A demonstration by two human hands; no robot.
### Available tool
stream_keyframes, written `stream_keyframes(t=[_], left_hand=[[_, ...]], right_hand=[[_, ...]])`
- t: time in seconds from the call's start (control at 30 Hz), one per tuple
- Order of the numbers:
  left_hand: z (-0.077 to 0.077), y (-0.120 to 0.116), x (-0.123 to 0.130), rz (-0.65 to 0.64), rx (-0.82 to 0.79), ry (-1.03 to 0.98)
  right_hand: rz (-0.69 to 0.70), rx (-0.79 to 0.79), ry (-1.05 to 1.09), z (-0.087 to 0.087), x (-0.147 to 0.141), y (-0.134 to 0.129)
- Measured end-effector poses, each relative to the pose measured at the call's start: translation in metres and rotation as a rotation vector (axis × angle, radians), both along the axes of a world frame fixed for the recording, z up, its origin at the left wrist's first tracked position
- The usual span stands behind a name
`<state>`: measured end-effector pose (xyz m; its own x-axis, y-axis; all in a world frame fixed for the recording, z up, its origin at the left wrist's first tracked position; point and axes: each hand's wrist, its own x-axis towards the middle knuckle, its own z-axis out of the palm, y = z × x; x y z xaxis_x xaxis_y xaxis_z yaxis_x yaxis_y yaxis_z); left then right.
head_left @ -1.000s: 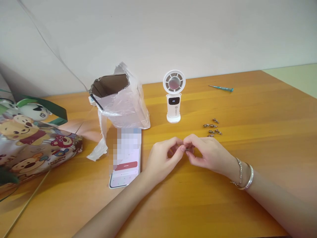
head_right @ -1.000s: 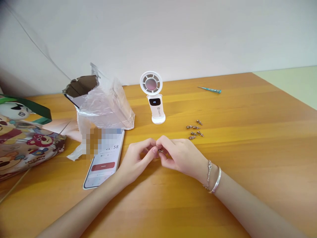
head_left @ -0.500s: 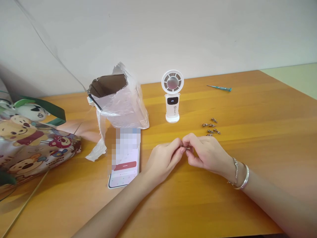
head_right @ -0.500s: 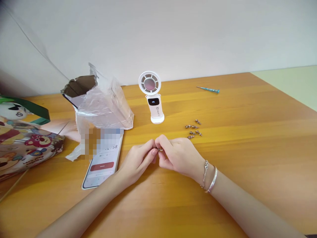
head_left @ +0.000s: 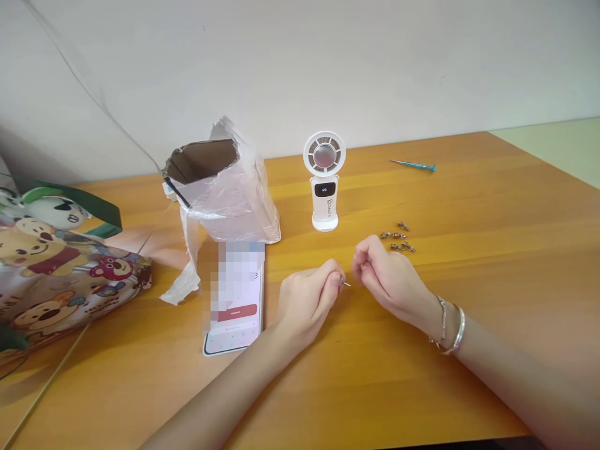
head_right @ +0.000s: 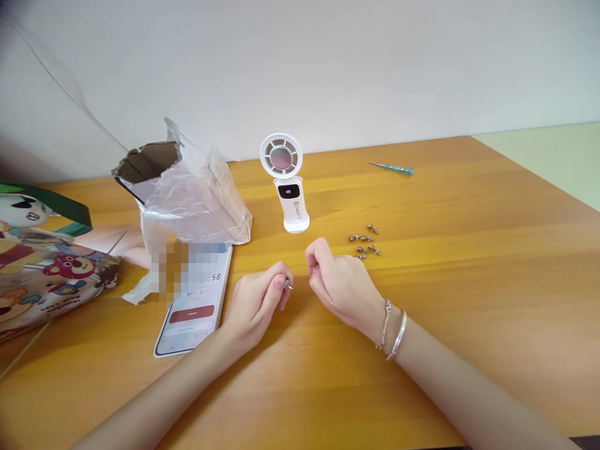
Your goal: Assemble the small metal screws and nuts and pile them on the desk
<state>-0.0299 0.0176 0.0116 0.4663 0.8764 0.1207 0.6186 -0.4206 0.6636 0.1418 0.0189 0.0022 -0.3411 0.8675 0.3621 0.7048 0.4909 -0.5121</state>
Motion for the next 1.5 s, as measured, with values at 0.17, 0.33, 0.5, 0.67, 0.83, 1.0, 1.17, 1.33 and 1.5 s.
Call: stream_keyframes(t=[0.17,0.33,0.5,0.67,0.83,1.0,1.17,1.33,1.5], left_hand=[[-0.004,0.002,-0.001,0.053,-0.052,-0.016],[-0.006,0.005,-0.001,0.016,-0.082,-0.014],[-0.005,0.006,-0.001,0.003,-0.043,0.048],[-0.005,0.007,-0.001,0.001,0.037,0.141],[-0.004,0.007,-0.001,0.010,0.119,0.164],[-0.003,0.005,0.001,0.023,0.087,0.166],[-0.003,0.002,0.004,0.024,0.055,0.143],[-0.005,-0.002,0.008,0.064,0.011,0.088],[-0.004,-0.004,0.011,0.049,-0.058,0.018]], right_hand=[[0.110,-0.069,0.063,0.002,-0.004,-0.005],[0.103,-0.004,0.038,-0.001,-0.008,-0.005],[0.069,0.069,-0.043,-0.004,-0.007,-0.002],[0.058,0.074,-0.093,-0.005,-0.007,-0.002],[0.041,0.079,-0.142,-0.004,-0.008,-0.003],[0.024,0.033,-0.182,-0.002,-0.008,-0.006],[-0.016,0.086,-0.186,-0.003,-0.014,-0.009],[-0.080,0.072,-0.157,-0.004,-0.021,-0.012],[-0.102,0.043,-0.121,-0.003,-0.025,-0.015]])
